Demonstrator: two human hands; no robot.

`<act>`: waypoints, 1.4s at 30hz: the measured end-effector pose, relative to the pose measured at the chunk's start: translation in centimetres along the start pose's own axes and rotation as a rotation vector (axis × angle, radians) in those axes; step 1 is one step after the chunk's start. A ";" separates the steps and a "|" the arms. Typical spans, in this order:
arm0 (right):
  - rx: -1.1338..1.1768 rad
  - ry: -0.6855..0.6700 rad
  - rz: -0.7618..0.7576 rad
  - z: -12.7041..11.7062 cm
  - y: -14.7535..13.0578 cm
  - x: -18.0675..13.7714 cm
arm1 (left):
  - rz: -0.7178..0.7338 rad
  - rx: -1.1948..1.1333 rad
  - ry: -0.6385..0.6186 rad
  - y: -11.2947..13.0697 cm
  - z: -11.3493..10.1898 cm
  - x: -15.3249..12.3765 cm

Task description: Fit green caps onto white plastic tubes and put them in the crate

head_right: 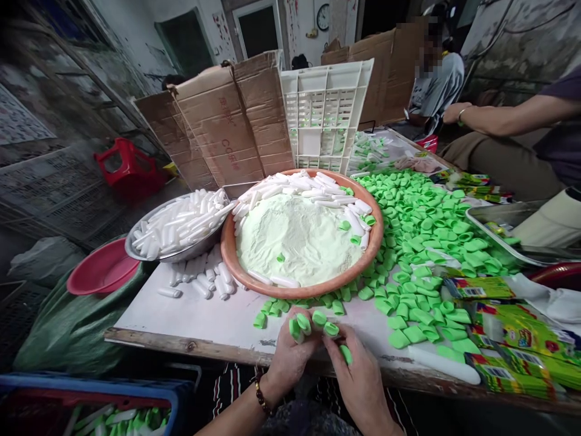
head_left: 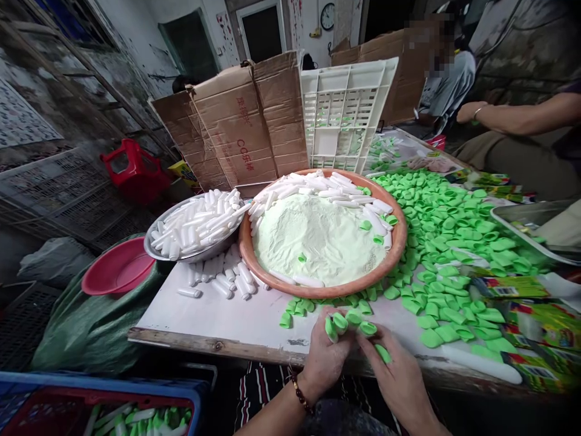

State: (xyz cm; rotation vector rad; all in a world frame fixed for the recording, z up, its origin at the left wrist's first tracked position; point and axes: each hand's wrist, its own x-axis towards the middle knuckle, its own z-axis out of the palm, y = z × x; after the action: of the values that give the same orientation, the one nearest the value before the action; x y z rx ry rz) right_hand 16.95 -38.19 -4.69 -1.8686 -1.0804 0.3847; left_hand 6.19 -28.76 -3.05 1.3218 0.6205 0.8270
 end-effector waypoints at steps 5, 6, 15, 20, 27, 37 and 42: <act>0.020 0.017 -0.051 0.2 -0.1 0.1 | -0.073 -0.002 -0.052 0.0 0.1 0.0; 0.036 -0.008 -0.050 0.3 -0.2 0.1 | -0.078 0.050 -0.085 0.1 0.1 0.1; 0.055 -0.018 0.107 -4.7 1.7 0.2 | -0.093 0.228 -0.131 0.4 0.7 0.8; 0.630 0.051 0.626 -8.4 1.7 1.8 | -0.058 0.357 -0.142 0.3 1.0 0.8; 1.141 0.111 0.718 -5.6 -0.1 3.9 | -0.051 0.351 -0.145 0.6 0.8 0.7; 0.593 -0.006 0.250 -4.4 -2.6 4.6 | -0.084 0.422 -0.154 -0.2 0.4 0.5; 0.116 -0.173 -0.064 -4.9 -1.8 4.1 | -0.155 0.421 -0.174 0.2 0.1 0.7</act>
State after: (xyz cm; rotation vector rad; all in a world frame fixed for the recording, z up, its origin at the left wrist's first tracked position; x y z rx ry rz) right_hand 21.47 -37.26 0.08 -1.7179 -1.2039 0.5689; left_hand 6.71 -28.23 -2.83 1.6811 0.7747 0.4606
